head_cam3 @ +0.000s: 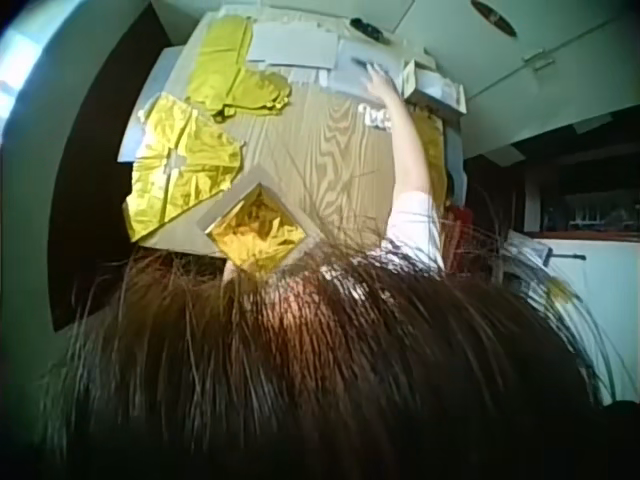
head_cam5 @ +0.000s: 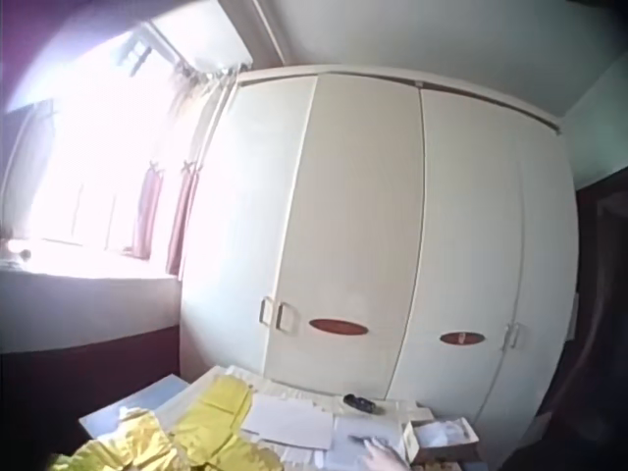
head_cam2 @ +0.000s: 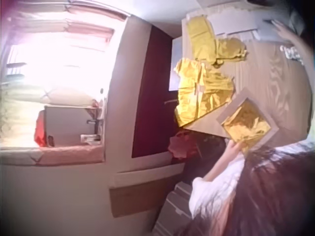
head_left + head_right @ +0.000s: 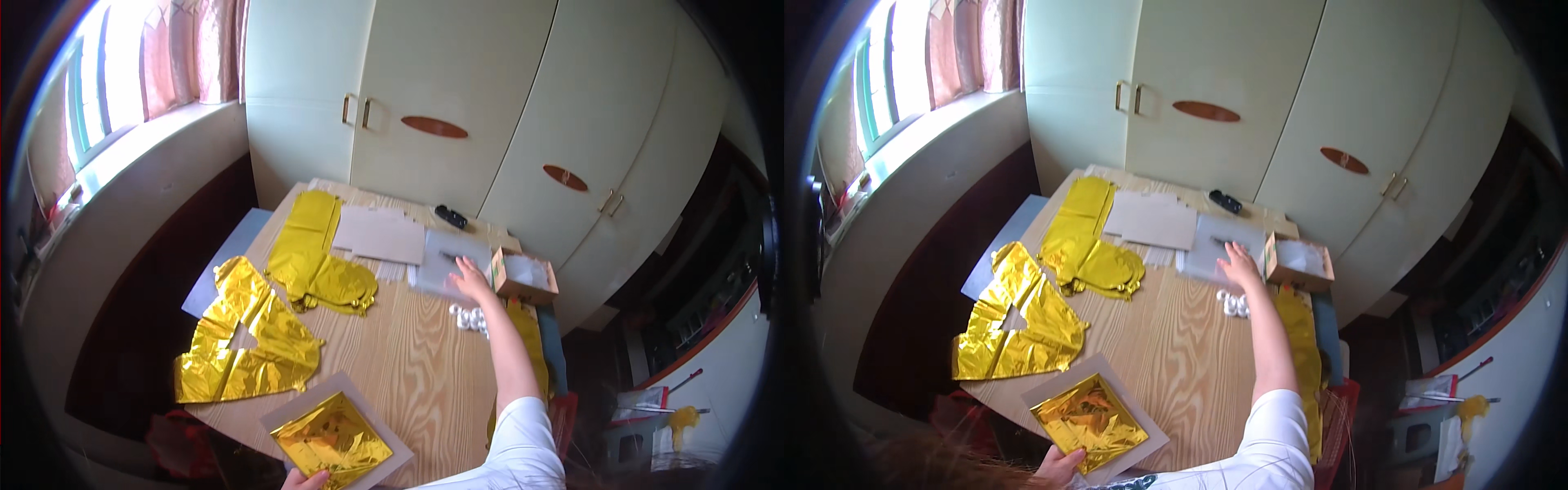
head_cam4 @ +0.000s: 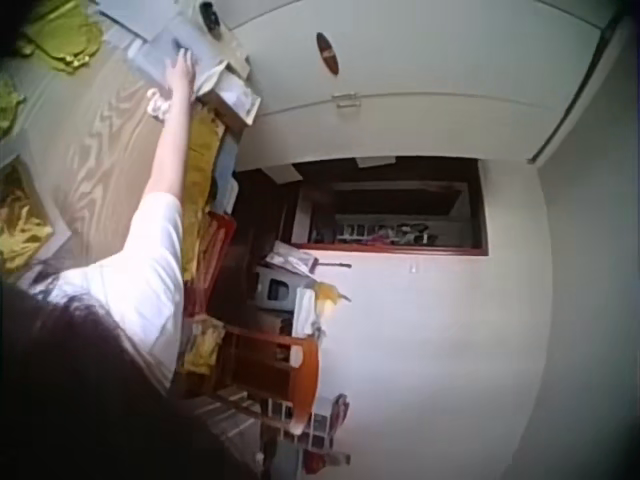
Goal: The person is seen folding gold-colored foil balloons at a table.
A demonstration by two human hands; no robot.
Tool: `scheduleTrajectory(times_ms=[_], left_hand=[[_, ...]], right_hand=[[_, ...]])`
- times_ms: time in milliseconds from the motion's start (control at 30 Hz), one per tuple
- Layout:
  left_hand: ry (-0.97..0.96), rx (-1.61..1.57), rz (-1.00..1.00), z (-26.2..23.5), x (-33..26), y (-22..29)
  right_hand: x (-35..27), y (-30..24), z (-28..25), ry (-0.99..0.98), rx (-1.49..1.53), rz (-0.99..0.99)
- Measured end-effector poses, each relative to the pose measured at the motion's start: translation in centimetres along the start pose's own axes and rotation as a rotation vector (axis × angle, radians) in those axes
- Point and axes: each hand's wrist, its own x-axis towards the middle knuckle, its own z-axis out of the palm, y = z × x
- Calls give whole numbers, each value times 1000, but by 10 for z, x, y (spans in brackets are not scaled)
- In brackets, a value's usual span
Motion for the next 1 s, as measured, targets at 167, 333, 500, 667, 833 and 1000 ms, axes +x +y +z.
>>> scheduleTrajectory(times_ms=[167, 333, 500, 667, 833, 1000], left_hand=[[98, 22, -155, 6, -3, 20], [77, -52, 6, 22, 12, 47], [67, 9, 46, 27, 25, 52], [18, 57, 23, 24, 24, 52], [-14, 13, 62, 23, 27, 45], [42, -62, -50, 54, 17, 109]], right_hand=[[13, -7, 17, -205, -132, 57], [17, -1, 34, -111, -18, 121], [24, 11, 53, 3, 9, 174], [32, 18, 26, 281, 227, 264], [36, -4, -37, 876, 10, 23], [8, -71, -97, 819, -217, -236]])
